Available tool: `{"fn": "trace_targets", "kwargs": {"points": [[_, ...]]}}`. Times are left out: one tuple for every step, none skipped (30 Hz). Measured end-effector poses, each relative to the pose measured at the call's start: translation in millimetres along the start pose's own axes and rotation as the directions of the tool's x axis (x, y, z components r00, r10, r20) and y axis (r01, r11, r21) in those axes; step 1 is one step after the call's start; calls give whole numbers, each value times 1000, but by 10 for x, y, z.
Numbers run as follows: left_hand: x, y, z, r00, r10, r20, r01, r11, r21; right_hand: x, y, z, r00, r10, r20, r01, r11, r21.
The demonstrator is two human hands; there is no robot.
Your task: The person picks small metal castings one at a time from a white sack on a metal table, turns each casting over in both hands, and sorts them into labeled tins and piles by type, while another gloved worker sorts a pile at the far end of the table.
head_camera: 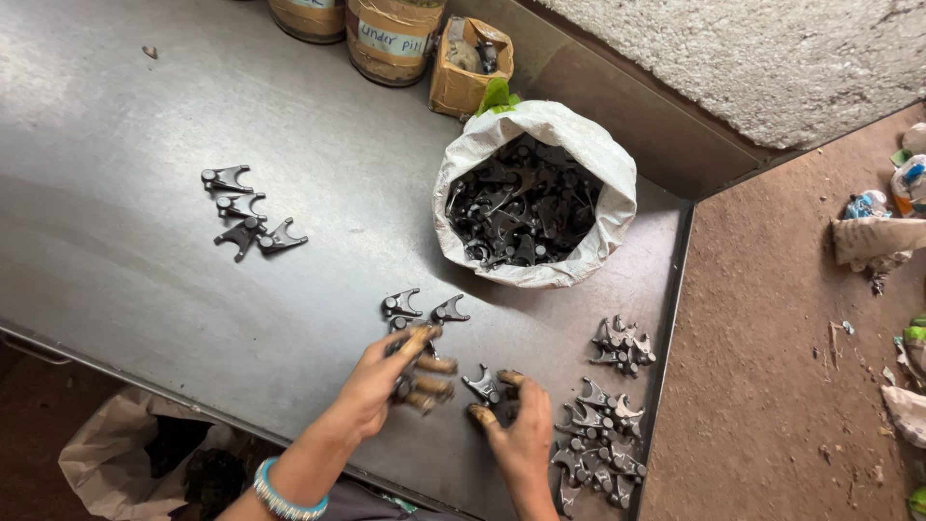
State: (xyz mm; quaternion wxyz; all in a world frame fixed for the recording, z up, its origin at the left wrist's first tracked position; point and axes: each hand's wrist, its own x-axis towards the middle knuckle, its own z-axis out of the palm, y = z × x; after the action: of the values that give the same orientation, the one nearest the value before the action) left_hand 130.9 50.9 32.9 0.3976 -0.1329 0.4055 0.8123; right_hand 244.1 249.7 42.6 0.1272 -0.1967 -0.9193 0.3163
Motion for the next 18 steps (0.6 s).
{"fn": "trace_targets", "kwargs": {"points": [[82,38,102,1000,18,-10,-18,1000,-6,2,6,31,1000,-13,2,13,1000,-25],[186,89,213,999,39,-19,-39,999,-12,9,15,65,1000,-28,3,28,998,-49],[327,160,345,998,50,-31,-51,998,-29,16,29,101,999,-36,-12,35,998,-45],[484,240,488,997,60,-43,-62,997,-48,18,46,130,999,-44,-28,42,998,-43],[658,336,642,993,122,2,-121,988,-95,20,68,155,998,-49,-45,47,998,-43],[828,437,799,982,184,49,-175,974,-145,21,96,173,999,-18,-35,17,1000,-25],[994,549,957,975,218,51,-209,967,-143,39,132,183,999,15,-31,-15,1000,-8],[1148,666,1103,967,249,56,-239,961,-140,59,180,174,998,51,-29,-51,999,9],[1271,765,1225,934,333,126,-309,934,-179,92,245,139,996,39,-75,-39,999,-1],[1363,841,1328,889,417,189,-374,900,-225,162,329,85,993,24,-119,-26,1000,-11],[1423,910,1393,886,414,210,-371,903,-215,239,423,18,987,6,-161,-9,1000,-18],[1457,972,1426,883,412,226,-371,906,-203,332,542,-91,974,-13,-224,9,1000,-19],[1457,1004,1426,880,410,238,-372,908,-191,447,682,-227,959,-34,-283,29,999,-19],[1418,996,1384,855,451,254,-436,892,-119,576,829,-359,943,53,-328,-67,997,-30],[1350,975,1302,827,491,272,-499,866,-47,687,984,-510,918,136,-372,-160,987,-34],[1275,967,1194,795,532,292,-563,826,27,810,1136,-650,900,104,-424,-178,974,-138],[1179,951,1057,774,560,296,-611,782,120,945,1273,-758,881,65,-468,-196,951,-237],[1050,921,882,753,587,297,-652,727,215,1041,1389,-847,880,94,-465,-243,932,-270]]}}
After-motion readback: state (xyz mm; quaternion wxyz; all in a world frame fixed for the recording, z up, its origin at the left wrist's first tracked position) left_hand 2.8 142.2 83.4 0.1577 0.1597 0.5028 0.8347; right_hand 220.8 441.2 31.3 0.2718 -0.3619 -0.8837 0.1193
